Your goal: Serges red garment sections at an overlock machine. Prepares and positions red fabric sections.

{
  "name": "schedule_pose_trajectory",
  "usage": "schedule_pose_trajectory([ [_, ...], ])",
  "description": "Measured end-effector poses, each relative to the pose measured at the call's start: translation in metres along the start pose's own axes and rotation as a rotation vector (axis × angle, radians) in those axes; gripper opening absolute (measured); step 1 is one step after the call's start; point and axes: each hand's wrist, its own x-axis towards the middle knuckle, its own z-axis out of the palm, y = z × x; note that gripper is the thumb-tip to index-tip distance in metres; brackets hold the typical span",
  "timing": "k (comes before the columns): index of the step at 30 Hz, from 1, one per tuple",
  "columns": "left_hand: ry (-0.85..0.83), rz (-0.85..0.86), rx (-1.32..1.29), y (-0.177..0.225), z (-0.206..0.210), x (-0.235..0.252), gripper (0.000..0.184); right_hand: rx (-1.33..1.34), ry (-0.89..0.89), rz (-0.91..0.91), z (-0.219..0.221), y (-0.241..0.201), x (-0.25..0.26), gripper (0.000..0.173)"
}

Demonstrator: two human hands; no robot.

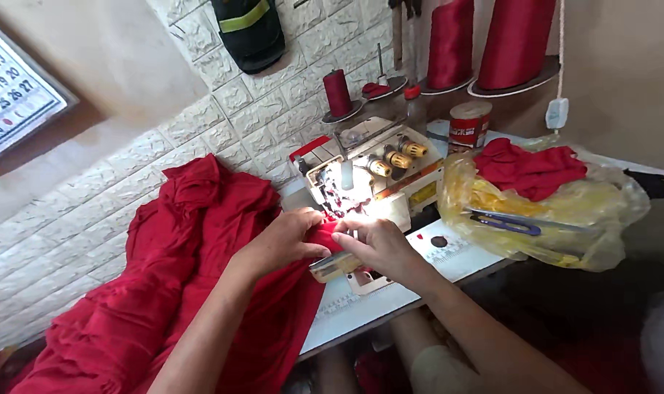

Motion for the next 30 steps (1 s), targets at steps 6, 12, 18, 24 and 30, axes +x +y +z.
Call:
schedule_pose_trajectory([
  [6, -0.047, 0.014, 0.011, 0.002, 0.005, 0.005, 0.037, 0.239, -0.007, 0.079, -0.001, -0.013, 0.007, 0.014],
  [12, 0.088, 0.022, 0.120, 0.001, 0.001, 0.000, 0.033, 0.117, 0.023, 0.043, -0.005, 0.001, 0.010, 0.013],
  [18, 0.294, 0.091, 0.242, -0.003, 0.003, -0.001, 0.031, 0.152, 0.148, 0.084, 0.000, 0.023, 0.013, 0.014],
  [24, 0.194, 0.294, 0.212, 0.023, 0.016, -0.001, 0.028, 0.521, -0.179, -0.044, -0.014, 0.015, -0.003, 0.015],
  [30, 0.060, 0.230, 0.306, 0.001, 0.022, 0.012, 0.035, 0.602, -0.099, -0.002, -0.002, 0.028, -0.033, 0.013],
])
